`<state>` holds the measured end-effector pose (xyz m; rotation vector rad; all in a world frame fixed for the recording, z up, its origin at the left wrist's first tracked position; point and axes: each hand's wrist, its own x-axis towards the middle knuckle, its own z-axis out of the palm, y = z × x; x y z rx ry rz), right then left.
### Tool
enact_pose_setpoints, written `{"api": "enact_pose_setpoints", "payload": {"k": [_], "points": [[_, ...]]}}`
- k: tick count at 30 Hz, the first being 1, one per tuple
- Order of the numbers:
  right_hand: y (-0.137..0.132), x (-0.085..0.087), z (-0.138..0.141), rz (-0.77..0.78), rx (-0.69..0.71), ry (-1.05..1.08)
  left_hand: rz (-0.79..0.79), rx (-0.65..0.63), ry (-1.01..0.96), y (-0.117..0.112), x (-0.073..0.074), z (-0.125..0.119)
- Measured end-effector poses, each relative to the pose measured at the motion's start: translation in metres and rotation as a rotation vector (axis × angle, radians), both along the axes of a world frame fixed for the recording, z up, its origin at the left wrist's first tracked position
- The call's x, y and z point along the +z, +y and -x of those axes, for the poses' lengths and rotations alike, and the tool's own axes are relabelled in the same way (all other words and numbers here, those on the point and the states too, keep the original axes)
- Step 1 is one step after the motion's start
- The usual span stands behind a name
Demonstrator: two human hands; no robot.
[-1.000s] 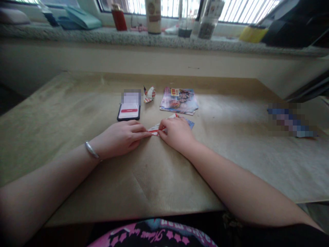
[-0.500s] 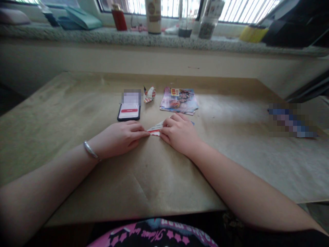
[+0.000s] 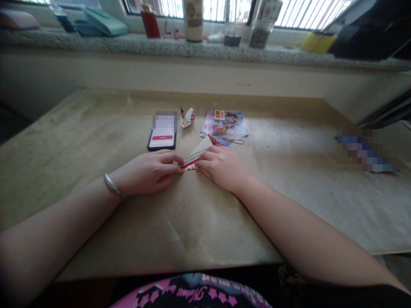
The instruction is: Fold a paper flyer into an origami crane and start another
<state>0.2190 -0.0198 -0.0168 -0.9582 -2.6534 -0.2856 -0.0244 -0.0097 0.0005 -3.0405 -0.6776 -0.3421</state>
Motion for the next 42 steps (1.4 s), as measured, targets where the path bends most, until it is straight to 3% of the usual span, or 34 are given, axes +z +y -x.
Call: {"api": "enact_pose_setpoints", "payload": {"k": [9, 28, 42], "points": [[0.000, -0.005, -0.003, 0.029, 0.092, 0.030, 0.067, -0.004, -0.002, 0.004, -0.002, 0.002], [0.001, 0.001, 0.004, 0.105, 0.080, -0.120, 0.063, -0.010, 0.043, 0.004, 0.002, 0.001], [0.000, 0.005, 0.000, 0.142, 0.083, -0.110, 0.054, -0.019, 0.051, 0.005, 0.002, 0.003]]}}
